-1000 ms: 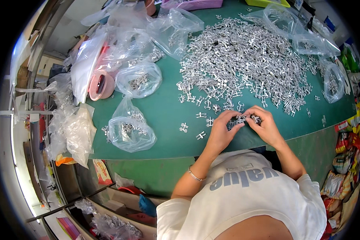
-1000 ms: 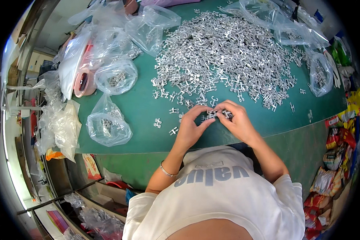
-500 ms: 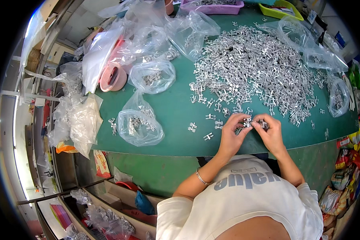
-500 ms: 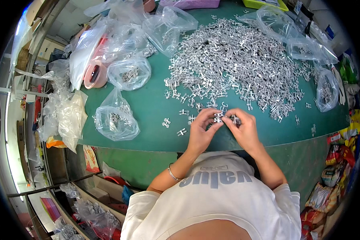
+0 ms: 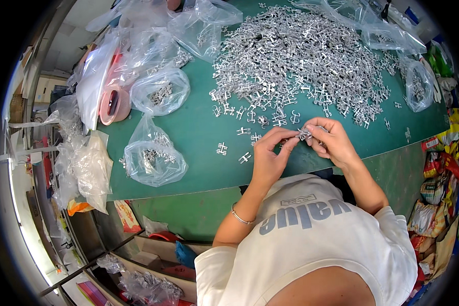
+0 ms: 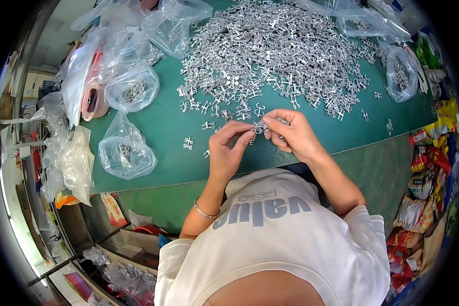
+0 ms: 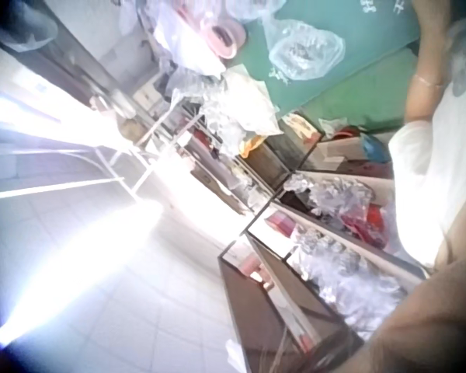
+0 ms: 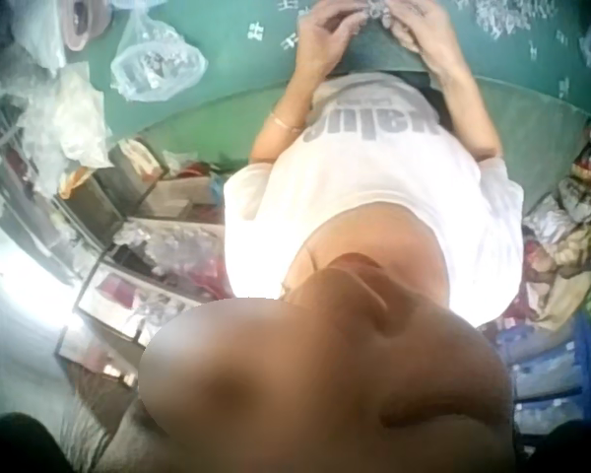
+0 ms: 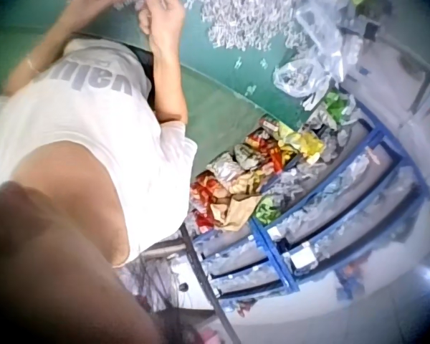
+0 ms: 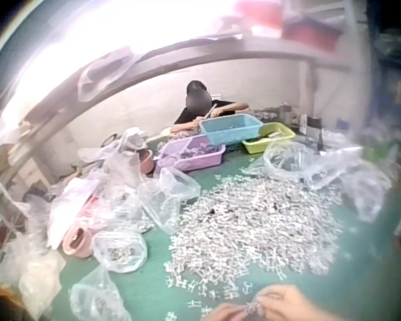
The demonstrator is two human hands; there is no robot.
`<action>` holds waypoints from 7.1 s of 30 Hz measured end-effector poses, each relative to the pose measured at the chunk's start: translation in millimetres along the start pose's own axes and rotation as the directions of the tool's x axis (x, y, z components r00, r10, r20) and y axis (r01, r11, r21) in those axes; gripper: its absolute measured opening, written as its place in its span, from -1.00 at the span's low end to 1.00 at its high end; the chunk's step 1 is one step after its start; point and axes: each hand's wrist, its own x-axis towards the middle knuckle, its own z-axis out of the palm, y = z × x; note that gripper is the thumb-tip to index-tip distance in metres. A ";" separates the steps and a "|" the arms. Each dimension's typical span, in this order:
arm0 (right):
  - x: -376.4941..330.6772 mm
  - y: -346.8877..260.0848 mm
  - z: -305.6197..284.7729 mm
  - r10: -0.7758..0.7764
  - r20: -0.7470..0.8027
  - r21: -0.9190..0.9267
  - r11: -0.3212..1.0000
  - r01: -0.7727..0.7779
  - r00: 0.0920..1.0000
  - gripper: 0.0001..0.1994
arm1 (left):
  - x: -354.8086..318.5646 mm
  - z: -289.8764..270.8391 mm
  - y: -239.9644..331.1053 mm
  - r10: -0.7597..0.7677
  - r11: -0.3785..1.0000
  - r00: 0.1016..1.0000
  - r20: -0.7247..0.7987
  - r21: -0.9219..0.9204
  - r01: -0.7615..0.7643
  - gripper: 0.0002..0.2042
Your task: The person sorts small metal H-shaped components from a large pile on a table, picking them up and placing them into small plastic bags or onto separate areas of the table.
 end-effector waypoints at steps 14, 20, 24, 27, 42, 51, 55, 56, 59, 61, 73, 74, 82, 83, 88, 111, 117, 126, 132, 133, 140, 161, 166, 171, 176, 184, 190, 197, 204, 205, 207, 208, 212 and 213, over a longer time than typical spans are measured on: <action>0.4 13.0 -0.4 0.014 0.141 0.139 0.990 -0.034 0.990 -0.81 | -12.7 8.5 -8.3 -0.145 0.982 0.985 -0.096 -0.137 0.132 -0.90; 0.7 16.6 -1.0 0.159 0.227 0.315 0.921 -0.227 0.961 -0.84 | -16.8 16.5 -6.1 -0.132 0.976 0.964 -0.231 -0.203 0.085 -0.91; 1.3 22.0 -4.4 0.213 0.320 0.541 0.759 -0.363 0.923 -0.82 | -20.6 20.1 -6.2 0.113 0.993 0.957 -0.268 0.052 -0.103 -0.91; -5.3 18.7 3.8 -0.063 0.134 0.155 0.987 0.042 0.989 -0.83 | -19.0 15.3 1.6 0.237 0.937 0.955 -0.180 0.302 -0.175 -0.90; -10.8 13.2 19.2 -0.243 -0.037 -0.372 0.904 0.213 0.969 -0.85 | -19.2 11.0 8.8 -0.320 0.909 0.933 -0.163 -0.329 0.254 -0.91; 5.2 26.3 16.8 -0.817 0.316 -0.708 0.135 0.693 0.482 -0.87 | -22.1 8.3 8.9 -0.232 0.959 0.951 -0.203 -0.210 0.189 -0.94; 4.7 26.4 13.1 -0.793 0.413 -0.728 0.010 0.686 0.449 -0.85 | -23.8 3.2 15.5 -0.091 0.984 0.974 -0.207 0.132 0.120 -0.94; 3.1 28.1 14.3 -0.791 0.418 -0.736 -0.007 0.677 0.446 -0.84 | -23.9 3.3 17.6 -0.079 0.981 0.974 -0.212 0.156 0.114 -0.94; 4.1 28.8 12.3 -0.794 0.459 -0.726 -0.076 0.684 0.399 -0.83 | -23.3 4.6 27.0 -0.048 0.968 0.972 -0.228 0.229 0.101 -0.95; 5.2 28.0 11.4 -0.797 0.489 -0.699 -0.116 0.705 0.354 -0.82 | -22.8 5.2 33.1 -0.032 0.955 0.970 -0.241 0.278 0.100 -0.96; -2.6 31.7 31.7 -0.501 -0.082 -0.226 0.851 0.474 0.861 -0.94 | -18.4 0.6 22.5 -0.186 0.937 0.973 -0.133 -0.323 0.135 -0.66; -3.3 32.0 30.7 -0.447 -0.076 -0.168 0.887 0.430 0.891 -0.94 | -17.4 -0.4 21.7 -0.179 0.943 0.977 -0.114 -0.304 0.137 -0.65; -4.2 31.9 28.7 -0.587 0.002 -0.518 0.692 0.503 0.810 -0.94 | -16.0 -5.2 21.4 -0.263 0.915 0.964 -0.036 -0.326 0.237 -0.67; -4.5 31.9 28.2 -0.525 -0.008 -0.431 0.770 0.470 0.851 -0.94 | -15.9 -4.8 21.5 -0.262 0.917 0.963 -0.055 -0.324 0.231 -0.68; -7.1 20.8 25.7 -0.226 -0.052 -0.098 0.970 0.221 0.973 -0.92 | -17.6 -6.2 19.8 -0.224 0.923 0.970 -0.095 -0.339 0.180 -0.69; 25.0 -13.0 -24.3 -0.313 0.030 -0.873 0.455 0.177 0.949 -0.86 | -16.0 -23.4 -23.9 -0.056 0.797 0.994 -0.091 0.595 0.099 -0.65; 15.4 -17.3 -43.7 -0.154 -0.002 -0.825 0.558 0.086 0.988 -0.88 | -17.7 -12.1 -14.4 0.096 0.683 0.988 -0.125 0.730 0.026 -0.66; 8.1 -14.1 -34.4 -0.098 0.019 -0.834 0.547 0.070 0.995 -0.89 | -25.7 6.1 -29.1 -0.028 0.714 0.999 -0.044 0.698 0.051 -0.64; 14.6 -0.9 -41.2 -0.284 0.004 -0.805 0.568 0.171 0.959 -0.88 | -30.9 -7.1 -16.5 -0.090 0.687 0.995 -0.038 0.721 0.090 -0.65; 16.3 -0.7 -39.8 -0.297 -0.025 -0.811 0.564 0.154 0.955 -0.88 | -31.3 -7.0 -14.2 -0.077 0.685 0.995 -0.062 0.722 0.098 -0.64; 21.3 -3.8 -35.6 -0.547 -0.065 -0.977 0.204 0.058 0.835 -0.82 | -29.1 -3.3 -21.4 0.047 0.640 0.999 -0.023 0.768 -0.013 -0.61; 32.9 -3.9 -30.5 -0.005 -0.007 -0.047 0.999 0.004 1.000 -0.68 | -33.3 0.3 -22.0 0.090 0.701 0.995 -0.043 0.712 -0.033 -0.54; 47.8 14.6 -7.9 -0.545 0.184 -0.978 -0.020 0.206 0.818 -0.74 | -32.7 0.9 -23.1 0.093 0.691 0.995 -0.026 0.721 -0.046 -0.53; 48.1 -4.2 -24.8 -0.258 -0.003 -0.580 0.787 0.209 0.966 -0.84 | -34.9 -0.6 -19.9 0.076 0.738 0.995 -0.063 0.675 -0.014 -0.52; 38.6 -0.5 -27.6 0.091 0.067 0.203 0.974 -0.103 0.994 -0.84 | -34.7 -0.2 -19.3 0.110 0.728 0.992 -0.058 0.685 -0.041 -0.50; 16.8 2.2 -6.1 0.241 0.302 0.093 0.955 -0.280 0.922 -0.72 | -8.0 6.7 -3.2 -0.433 0.739 0.899 0.067 -0.546 0.396 -0.61; 1.9 -3.4 1.8 0.160 0.315 -0.187 0.977 -0.104 0.935 -0.57 | -3.4 3.3 -11.3 -0.524 0.373 0.812 0.259 -0.786 0.492 -0.68; -13.9 -8.3 16.2 0.069 0.200 -0.523 0.851 0.047 0.977 -0.56 | -6.8 6.1 -18.0 -0.514 0.336 0.816 0.266 -0.812 0.477 -0.62; -8.8 -5.7 15.1 -0.128 0.049 -0.362 0.922 0.137 0.991 -0.80 | -9.4 8.4 -2.4 -0.474 0.651 0.875 0.098 -0.630 0.423 -0.61; -8.8 -4.7 16.0 -0.169 0.063 -0.430 0.885 0.179 0.984 -0.82 | -10.5 8.7 -2.9 -0.441 0.714 0.895 0.073 -0.576 0.398 -0.62; -8.8 -0.3 18.1 -0.247 0.099 -0.555 0.790 0.259 0.964 -0.87 | -12.3 7.8 -0.2 -0.384 0.790 0.921 0.066 -0.493 0.364 -0.66; -7.9 1.1 16.8 -0.258 0.062 -0.521 0.816 0.252 0.964 -0.89 | -12.4 7.8 1.3 -0.353 0.824 0.933 0.067 -0.449 0.344 -0.67; -6.7 4.9 11.3 -0.317 -0.014 -0.426 0.860 0.282 0.948 -0.95 | -6.4 6.8 2.4 -0.504 0.593 0.846 0.172 -0.644 0.484 -0.71; -9.2 6.4 14.5 -0.340 -0.024 -0.465 0.836 0.291 0.940 -0.95 | -9.3 4.3 -1.9 -0.505 0.528 0.836 0.214 -0.690 0.495 -0.72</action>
